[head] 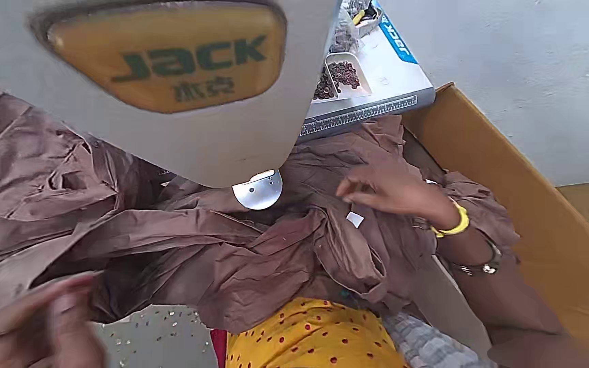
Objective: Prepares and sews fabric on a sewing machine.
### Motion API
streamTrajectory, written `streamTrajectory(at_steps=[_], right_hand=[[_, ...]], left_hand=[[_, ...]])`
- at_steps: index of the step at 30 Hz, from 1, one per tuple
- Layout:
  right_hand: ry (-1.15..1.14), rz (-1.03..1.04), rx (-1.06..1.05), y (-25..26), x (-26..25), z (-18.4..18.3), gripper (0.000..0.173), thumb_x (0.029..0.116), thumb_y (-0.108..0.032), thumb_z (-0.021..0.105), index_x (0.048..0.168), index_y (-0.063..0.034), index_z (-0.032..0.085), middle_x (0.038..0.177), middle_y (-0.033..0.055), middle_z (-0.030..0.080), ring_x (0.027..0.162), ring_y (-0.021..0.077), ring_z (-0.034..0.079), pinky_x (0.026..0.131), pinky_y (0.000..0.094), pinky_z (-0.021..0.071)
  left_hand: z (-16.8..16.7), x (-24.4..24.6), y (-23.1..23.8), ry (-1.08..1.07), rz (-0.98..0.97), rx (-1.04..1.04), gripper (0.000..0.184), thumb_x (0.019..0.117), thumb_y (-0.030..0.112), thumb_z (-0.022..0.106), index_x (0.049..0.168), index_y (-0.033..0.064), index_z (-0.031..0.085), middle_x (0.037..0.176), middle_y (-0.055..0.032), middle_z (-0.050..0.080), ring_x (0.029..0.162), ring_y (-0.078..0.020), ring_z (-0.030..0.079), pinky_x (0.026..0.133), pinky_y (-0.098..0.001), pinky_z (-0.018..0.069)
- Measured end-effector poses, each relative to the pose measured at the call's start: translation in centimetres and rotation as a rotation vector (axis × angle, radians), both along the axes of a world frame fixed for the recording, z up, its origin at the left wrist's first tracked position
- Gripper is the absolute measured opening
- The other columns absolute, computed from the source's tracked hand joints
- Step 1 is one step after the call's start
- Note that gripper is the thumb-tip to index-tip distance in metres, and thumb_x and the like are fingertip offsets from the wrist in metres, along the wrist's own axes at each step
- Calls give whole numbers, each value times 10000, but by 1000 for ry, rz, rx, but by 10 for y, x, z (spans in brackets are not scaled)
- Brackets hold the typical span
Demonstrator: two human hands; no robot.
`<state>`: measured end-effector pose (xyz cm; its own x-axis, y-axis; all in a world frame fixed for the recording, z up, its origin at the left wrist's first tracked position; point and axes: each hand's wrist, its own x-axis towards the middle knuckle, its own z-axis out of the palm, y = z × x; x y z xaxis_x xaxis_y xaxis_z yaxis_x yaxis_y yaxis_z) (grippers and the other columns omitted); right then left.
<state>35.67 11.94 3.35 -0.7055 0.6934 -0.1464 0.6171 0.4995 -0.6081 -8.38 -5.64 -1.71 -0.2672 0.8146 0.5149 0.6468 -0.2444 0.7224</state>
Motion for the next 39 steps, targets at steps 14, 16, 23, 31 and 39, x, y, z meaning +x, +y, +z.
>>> streamTrajectory(at_steps=[14,16,23,31,39], right_hand=[[226,111,754,-61,-55,33,181,1031,-68,538,952,-66,700,795,76,681,754,196,675,634,293,532],[287,89,769,-53,-62,44,175,1031,-87,552,952,-76,708,800,69,700,757,171,684,651,275,539],[784,-48,269,-42,-120,-23,146,994,-135,659,984,-3,722,932,67,762,846,32,713,790,168,575],[664,-437,239,-18,-132,-25,159,939,-143,636,1037,-25,677,653,-52,575,521,-18,463,501,171,411],[784,-542,86,2,-101,-31,146,968,-125,612,1078,-33,586,666,-146,541,518,-79,482,493,120,441]], left_hand=[[9,239,47,-577,-595,-371,497,898,108,633,1321,-94,467,1174,-119,644,1078,-58,632,944,-241,531],[8,211,53,-560,-635,-263,222,942,35,547,1152,-27,583,1025,-25,663,938,-14,640,846,-212,551],[26,99,65,-49,-435,-207,359,1031,438,552,1018,114,705,891,55,681,824,26,616,755,-173,515],[43,103,124,91,-380,-437,367,1055,284,440,815,68,614,689,12,510,664,-60,513,644,-261,425],[56,104,138,103,-281,-470,287,1022,179,524,863,-22,652,805,-103,621,814,-151,603,760,-349,468]])
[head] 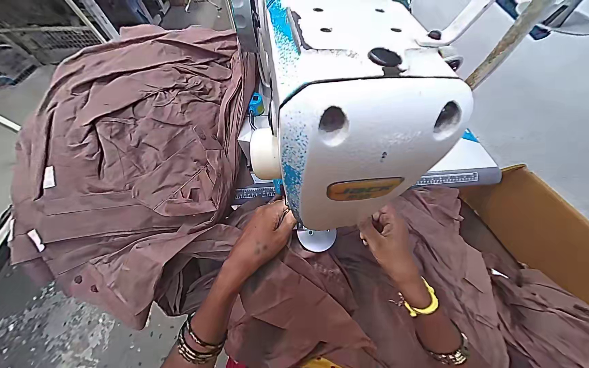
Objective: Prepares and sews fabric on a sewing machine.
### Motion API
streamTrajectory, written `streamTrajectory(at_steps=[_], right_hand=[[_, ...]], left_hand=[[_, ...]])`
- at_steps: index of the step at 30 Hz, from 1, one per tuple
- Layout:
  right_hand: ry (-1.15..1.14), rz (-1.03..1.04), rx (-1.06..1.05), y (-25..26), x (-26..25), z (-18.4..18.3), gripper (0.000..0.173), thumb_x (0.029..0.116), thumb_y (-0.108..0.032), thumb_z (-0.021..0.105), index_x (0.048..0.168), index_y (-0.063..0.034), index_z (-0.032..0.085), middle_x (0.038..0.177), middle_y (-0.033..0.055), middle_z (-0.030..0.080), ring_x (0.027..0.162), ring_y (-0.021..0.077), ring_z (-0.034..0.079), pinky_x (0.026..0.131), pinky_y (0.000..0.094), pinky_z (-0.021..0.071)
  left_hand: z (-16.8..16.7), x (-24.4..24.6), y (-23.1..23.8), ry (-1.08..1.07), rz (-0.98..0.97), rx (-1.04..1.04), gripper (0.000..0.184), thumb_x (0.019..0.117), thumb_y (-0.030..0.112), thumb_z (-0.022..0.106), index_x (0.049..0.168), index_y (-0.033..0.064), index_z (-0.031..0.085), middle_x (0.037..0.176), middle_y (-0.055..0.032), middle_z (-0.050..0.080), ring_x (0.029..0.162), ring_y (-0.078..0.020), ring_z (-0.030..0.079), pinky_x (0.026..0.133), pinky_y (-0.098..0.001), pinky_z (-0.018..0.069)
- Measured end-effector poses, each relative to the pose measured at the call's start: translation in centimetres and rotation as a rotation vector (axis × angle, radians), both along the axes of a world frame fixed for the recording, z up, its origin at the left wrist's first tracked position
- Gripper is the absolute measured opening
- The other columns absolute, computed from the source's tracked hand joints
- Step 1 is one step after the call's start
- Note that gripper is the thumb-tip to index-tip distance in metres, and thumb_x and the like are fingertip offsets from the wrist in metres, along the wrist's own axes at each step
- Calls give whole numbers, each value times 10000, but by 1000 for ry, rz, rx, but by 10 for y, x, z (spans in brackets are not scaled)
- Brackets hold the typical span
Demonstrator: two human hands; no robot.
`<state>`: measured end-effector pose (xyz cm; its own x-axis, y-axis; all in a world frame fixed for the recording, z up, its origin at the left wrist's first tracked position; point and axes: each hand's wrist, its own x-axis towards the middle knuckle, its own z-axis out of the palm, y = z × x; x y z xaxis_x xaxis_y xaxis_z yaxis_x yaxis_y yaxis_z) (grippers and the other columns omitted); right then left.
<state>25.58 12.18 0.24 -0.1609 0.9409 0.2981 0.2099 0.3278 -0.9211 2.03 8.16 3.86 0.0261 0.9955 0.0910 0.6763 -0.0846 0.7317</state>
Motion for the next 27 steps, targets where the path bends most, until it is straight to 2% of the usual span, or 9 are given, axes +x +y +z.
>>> streamTrajectory(at_steps=[3,6,8,12,15,17,20,23,27], right_hand=[[-273,-135,66,19,15,3,243,981,-164,582,1131,17,640,680,-53,555,550,10,533,543,211,495],[-554,-344,283,54,29,3,211,976,-117,596,1044,17,745,859,166,720,772,302,702,707,498,551],[-641,-343,369,74,35,2,186,969,-72,609,1039,18,757,968,232,710,928,417,698,780,572,551],[-795,-250,449,99,29,-6,198,966,-110,650,1106,-19,757,1030,236,680,982,431,674,769,558,557],[-895,-179,445,112,23,-11,202,956,-128,677,1085,11,747,1055,247,676,1034,446,650,821,564,538],[-907,-165,473,113,23,-13,173,934,-90,689,1054,18,750,1033,249,672,1009,453,649,794,567,529],[-854,-162,518,105,29,-13,125,944,-75,665,975,27,731,998,241,673,968,449,663,758,572,534],[-724,-193,530,96,40,-14,179,968,-102,638,990,54,723,980,262,690,953,468,677,787,598,540],[-500,-219,311,77,45,5,187,959,-62,626,1073,52,720,1011,225,720,934,344,709,841,520,547]], left_hand=[[-3,0,-1,-16,6,-12,278,1025,190,526,872,-5,650,805,-75,612,810,-114,590,760,-319,462],[-7,-1,-1,-16,10,-13,264,1019,190,526,885,4,658,818,-71,624,825,-115,601,771,-328,467],[-8,-1,-1,-18,20,-31,254,1020,190,530,900,6,659,832,-76,632,830,-128,607,774,-350,471],[-8,-1,-2,-25,48,-72,235,1015,176,528,933,2,664,836,-81,630,838,-141,608,786,-372,471],[-12,-4,-1,-37,25,-47,236,1003,153,529,916,-17,668,804,-73,623,799,-119,598,759,-341,473],[-10,-4,-1,-46,18,-60,227,1011,151,530,924,-13,661,813,-66,615,805,-104,588,763,-323,467],[-12,-2,-4,-72,25,-25,238,1004,157,536,937,-20,679,840,-75,643,833,-89,604,792,-305,481],[-15,-1,-5,-90,25,-9,252,1015,174,520,921,-1,674,826,-43,627,825,-49,586,784,-259,468],[-17,0,-3,-132,23,16,232,1006,148,531,869,4,651,793,-31,603,803,-34,566,766,-246,448]])
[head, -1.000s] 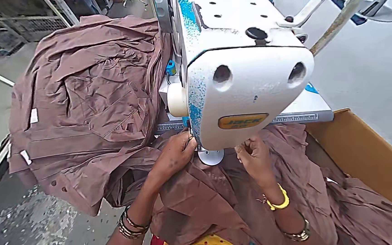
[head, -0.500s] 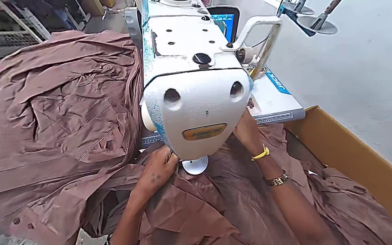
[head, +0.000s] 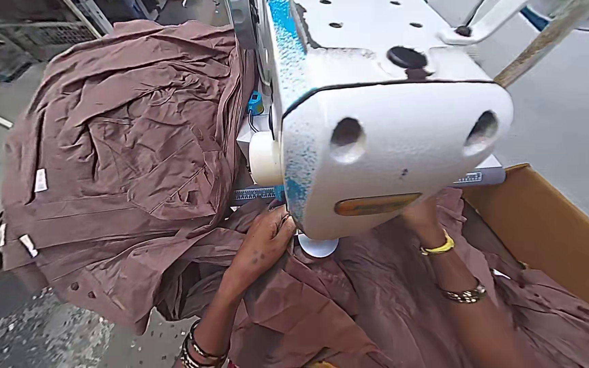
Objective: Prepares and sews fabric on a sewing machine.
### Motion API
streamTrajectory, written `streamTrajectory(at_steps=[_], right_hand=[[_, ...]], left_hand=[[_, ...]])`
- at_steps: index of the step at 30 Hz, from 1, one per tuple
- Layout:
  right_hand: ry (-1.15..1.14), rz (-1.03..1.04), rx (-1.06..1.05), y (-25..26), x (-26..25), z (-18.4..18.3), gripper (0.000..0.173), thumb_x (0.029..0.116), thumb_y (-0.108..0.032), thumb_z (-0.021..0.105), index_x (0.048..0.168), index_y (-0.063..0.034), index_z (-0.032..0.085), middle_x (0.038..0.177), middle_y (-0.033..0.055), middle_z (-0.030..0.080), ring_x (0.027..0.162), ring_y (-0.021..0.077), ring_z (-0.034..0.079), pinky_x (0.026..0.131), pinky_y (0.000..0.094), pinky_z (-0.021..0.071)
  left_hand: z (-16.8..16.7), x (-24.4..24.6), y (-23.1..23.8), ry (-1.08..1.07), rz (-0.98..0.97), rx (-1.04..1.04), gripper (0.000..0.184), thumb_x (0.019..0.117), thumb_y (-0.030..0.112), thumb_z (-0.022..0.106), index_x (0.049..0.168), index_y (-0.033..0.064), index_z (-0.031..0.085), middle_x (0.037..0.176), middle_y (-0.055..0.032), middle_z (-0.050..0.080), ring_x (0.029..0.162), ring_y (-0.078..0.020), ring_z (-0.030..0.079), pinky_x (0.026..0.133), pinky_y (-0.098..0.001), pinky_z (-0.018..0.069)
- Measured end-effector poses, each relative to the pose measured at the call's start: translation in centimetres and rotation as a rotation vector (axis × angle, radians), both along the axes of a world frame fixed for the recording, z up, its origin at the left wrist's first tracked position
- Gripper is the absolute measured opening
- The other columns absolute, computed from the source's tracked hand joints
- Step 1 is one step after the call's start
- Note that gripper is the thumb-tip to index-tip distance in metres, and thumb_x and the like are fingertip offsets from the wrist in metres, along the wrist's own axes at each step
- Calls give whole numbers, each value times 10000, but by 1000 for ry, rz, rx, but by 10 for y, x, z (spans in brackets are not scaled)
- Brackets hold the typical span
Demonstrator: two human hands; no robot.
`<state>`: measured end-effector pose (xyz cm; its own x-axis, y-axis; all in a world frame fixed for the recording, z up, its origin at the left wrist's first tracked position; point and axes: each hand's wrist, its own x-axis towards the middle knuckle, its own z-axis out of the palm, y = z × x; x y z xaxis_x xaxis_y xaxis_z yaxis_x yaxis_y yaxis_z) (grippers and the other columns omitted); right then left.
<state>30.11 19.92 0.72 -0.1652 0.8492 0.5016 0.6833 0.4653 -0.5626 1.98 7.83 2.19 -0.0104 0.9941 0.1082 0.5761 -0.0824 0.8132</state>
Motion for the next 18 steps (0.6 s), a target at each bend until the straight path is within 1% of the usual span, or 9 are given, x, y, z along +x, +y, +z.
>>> streamTrajectory(at_steps=[3,6,7,9,11,12,14,16,18], right_hand=[[63,34,-79,-6,-4,11,173,938,-120,669,1055,-3,718,919,85,709,777,111,643,724,316,528],[-74,126,235,-26,-23,22,182,930,-141,661,896,26,721,850,150,732,771,215,711,716,369,573],[-127,183,370,-35,-30,22,220,949,-180,644,850,5,709,809,154,724,753,248,721,683,390,588],[-205,344,567,-54,-49,18,248,1006,-240,591,841,-75,673,769,98,697,747,224,699,683,354,583],[-309,447,664,-61,-68,19,235,1003,-200,579,810,-117,685,720,49,682,738,208,687,694,341,554],[-358,440,649,-62,-74,23,224,980,-192,616,809,-104,730,750,65,734,762,232,734,691,378,578],[-311,414,471,-62,-72,29,185,946,-210,672,841,-83,756,841,93,766,838,244,755,734,404,601],[-155,372,193,-63,-54,27,191,902,-273,704,851,-90,726,818,59,727,772,175,713,694,362,587],[-207,324,-202,-66,-30,22,393,862,-470,758,917,-81,740,777,60,711,698,214,687,651,462,563]], left_hand=[[-7,-1,2,0,65,38,216,1000,198,567,881,41,655,801,-5,602,795,-23,563,760,-237,451],[-19,11,-25,149,84,246,304,986,258,579,899,9,731,822,-124,708,809,-241,702,748,-447,561],[-23,18,-44,198,-15,336,313,993,280,580,865,37,729,796,-108,697,789,-241,700,732,-430,576],[-26,28,-78,290,-262,490,267,1012,335,609,850,139,688,856,-48,678,932,-209,665,928,-376,528],[-31,16,-95,436,-199,577,207,1011,367,614,886,219,689,1075,-13,708,1205,-206,604,1154,-465,347],[-34,-2,-98,516,-59,589,186,1009,388,600,914,252,684,1221,-3,687,1323,-220,536,1188,-536,267],[-42,-53,-97,670,247,573,285,1021,454,544,916,248,711,1400,-93,617,1459,-416,368,1151,-720,135],[-65,-106,-106,721,461,426,479,992,531,501,861,140,745,1446,-256,551,1403,-652,286,1044,-866,74],[-103,-133,-118,534,560,197,488,942,432,566,911,-27,729,1267,-321,623,1222,-609,514,980,-804,316]])
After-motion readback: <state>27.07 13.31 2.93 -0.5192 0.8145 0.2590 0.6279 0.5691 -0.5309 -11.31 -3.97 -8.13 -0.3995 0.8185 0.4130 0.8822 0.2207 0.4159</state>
